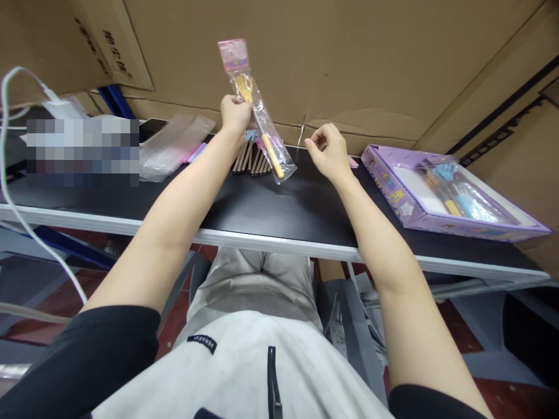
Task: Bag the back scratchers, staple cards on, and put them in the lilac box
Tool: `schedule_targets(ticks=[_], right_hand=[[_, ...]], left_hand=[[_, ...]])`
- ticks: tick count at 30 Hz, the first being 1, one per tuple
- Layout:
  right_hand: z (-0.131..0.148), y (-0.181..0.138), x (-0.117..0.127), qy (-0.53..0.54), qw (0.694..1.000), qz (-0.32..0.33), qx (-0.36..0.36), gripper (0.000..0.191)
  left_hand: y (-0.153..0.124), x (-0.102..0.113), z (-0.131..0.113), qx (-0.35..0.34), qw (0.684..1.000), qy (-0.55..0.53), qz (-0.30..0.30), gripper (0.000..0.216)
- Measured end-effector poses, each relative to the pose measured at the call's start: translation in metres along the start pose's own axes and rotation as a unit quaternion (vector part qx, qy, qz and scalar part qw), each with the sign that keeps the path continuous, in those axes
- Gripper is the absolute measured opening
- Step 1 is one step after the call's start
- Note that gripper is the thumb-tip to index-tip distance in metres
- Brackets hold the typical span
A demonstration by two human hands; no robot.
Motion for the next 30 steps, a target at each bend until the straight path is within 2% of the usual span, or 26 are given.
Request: schedule_targets(ticks=[3, 6, 9, 11, 14, 16, 19, 21, 25, 30], right_hand=[[0.011, -0.004, -0.007, 0.01, 0.998, 0.051, 0.023, 0.033], [0.019, -0.008, -0.014, 0.01, 0.995, 0.093, 0.043, 0.038], [0.02, -0.01, -0.021, -0.013, 0.992, 0.107, 0.071, 0.044], [0.017, -0.01, -0.026, -0.032, 0.989, 0.111, 0.094, 0.045], [0.01, -0.007, -0.032, -0.059, 0.984, 0.118, 0.118, 0.041], [0.005, -0.006, -0.035, -0.072, 0.982, 0.118, 0.13, 0.037], [-0.003, -0.003, -0.035, -0.08, 0.981, 0.109, 0.138, 0.036], [-0.009, -0.001, -0.033, -0.088, 0.982, 0.104, 0.129, 0.036], [-0.02, 0.002, -0.03, -0.11, 0.984, 0.102, 0.097, 0.036], [-0.025, 0.002, -0.026, -0.124, 0.984, 0.106, 0.072, 0.034]], left_hand=[[0.006, 0.014, 0.012, 0.031, 0.999, 0.0, -0.038, 0.038], [0.021, 0.019, 0.027, 0.033, 0.998, 0.041, -0.025, 0.042], [0.04, 0.019, 0.041, 0.025, 0.993, 0.113, -0.007, 0.051], [0.05, 0.018, 0.048, 0.027, 0.993, 0.118, -0.01, 0.061], [0.053, 0.017, 0.054, 0.039, 0.997, 0.059, -0.015, 0.051], [0.047, 0.016, 0.053, 0.042, 0.998, -0.039, -0.025, 0.038], [0.031, 0.017, 0.051, 0.055, 0.965, -0.249, -0.064, 0.01], [0.023, 0.018, 0.05, 0.068, 0.94, -0.324, -0.078, 0.012], [0.019, 0.02, 0.051, 0.072, 0.935, -0.34, -0.074, 0.023], [0.022, 0.017, 0.055, 0.076, 0.938, -0.33, -0.077, 0.008]])
Point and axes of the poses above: each hand's wrist, its own y-axis towards the middle knuckle, its own x-axis out of the back of the hand, z = x × y, the point moved 3 cm from there along y, towards the middle knuckle, and after that the axes turned 2 degrees about z, right-handed, at the moved point
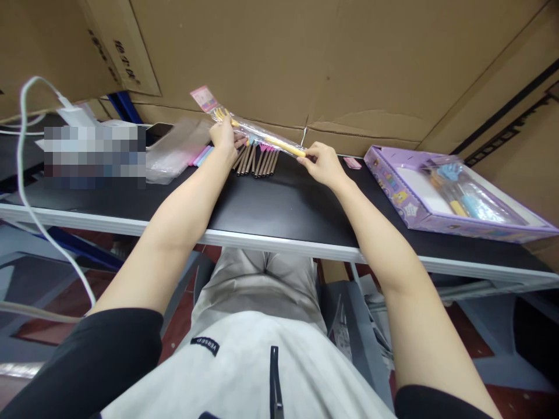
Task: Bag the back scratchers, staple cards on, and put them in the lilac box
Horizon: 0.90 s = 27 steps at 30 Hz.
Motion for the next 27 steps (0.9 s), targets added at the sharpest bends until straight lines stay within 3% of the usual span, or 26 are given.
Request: schedule_targets(ticks=[16, 22, 27], right_hand=[[-0.014, -0.006, -0.001, -0.032, 0.999, 0.03, -0.018, 0.03], [-0.017, -0.008, 0.002, -0.017, 0.999, 0.032, -0.008, 0.031], [-0.017, -0.009, 0.004, -0.009, 0.999, 0.028, -0.024, 0.026]], left_hand=[[-0.009, -0.006, 0.012, -0.012, 1.0, 0.009, 0.008, 0.011], [-0.009, -0.009, 0.013, 0.007, 0.999, 0.024, 0.032, 0.024], [0.0, -0.009, 0.016, 0.012, 0.997, 0.034, 0.065, 0.02]])
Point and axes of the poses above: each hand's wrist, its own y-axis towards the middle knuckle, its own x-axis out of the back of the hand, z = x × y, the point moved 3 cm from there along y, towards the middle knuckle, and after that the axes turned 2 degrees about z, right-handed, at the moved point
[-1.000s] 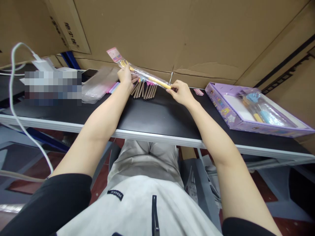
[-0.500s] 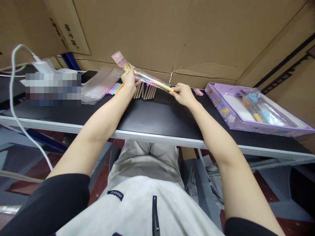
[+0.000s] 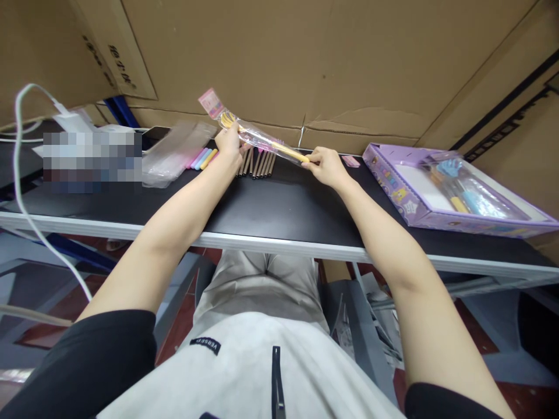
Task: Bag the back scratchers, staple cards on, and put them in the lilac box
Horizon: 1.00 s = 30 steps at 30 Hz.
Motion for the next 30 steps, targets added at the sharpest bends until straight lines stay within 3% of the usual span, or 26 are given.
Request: schedule_targets(ticks=[4, 11, 17, 23, 30], right_hand=[[0.003, 0.003, 0.006, 0.015, 1.0, -0.007, -0.014, 0.025], [0.01, 0.006, 0.011, 0.021, 1.0, -0.018, 0.001, 0.036], [0.021, 0.003, 0.014, 0.022, 0.997, -0.072, 0.0, 0.051], [0.044, 0.003, 0.002, 0.036, 0.998, -0.012, 0.046, 0.066], [0.047, 0.01, 0.004, 0.091, 0.996, 0.014, 0.02, 0.054]], left_hand=[[0.0, 0.001, 0.003, 0.012, 0.999, -0.032, -0.005, 0.009], [0.001, 0.002, 0.008, 0.035, 0.997, -0.061, -0.032, 0.018], [-0.009, -0.001, 0.006, 0.05, 0.998, -0.032, -0.02, 0.011], [-0.021, -0.013, 0.015, 0.064, 0.997, -0.026, 0.013, 0.016], [-0.026, -0.024, 0.021, 0.084, 0.993, -0.048, 0.073, 0.031]])
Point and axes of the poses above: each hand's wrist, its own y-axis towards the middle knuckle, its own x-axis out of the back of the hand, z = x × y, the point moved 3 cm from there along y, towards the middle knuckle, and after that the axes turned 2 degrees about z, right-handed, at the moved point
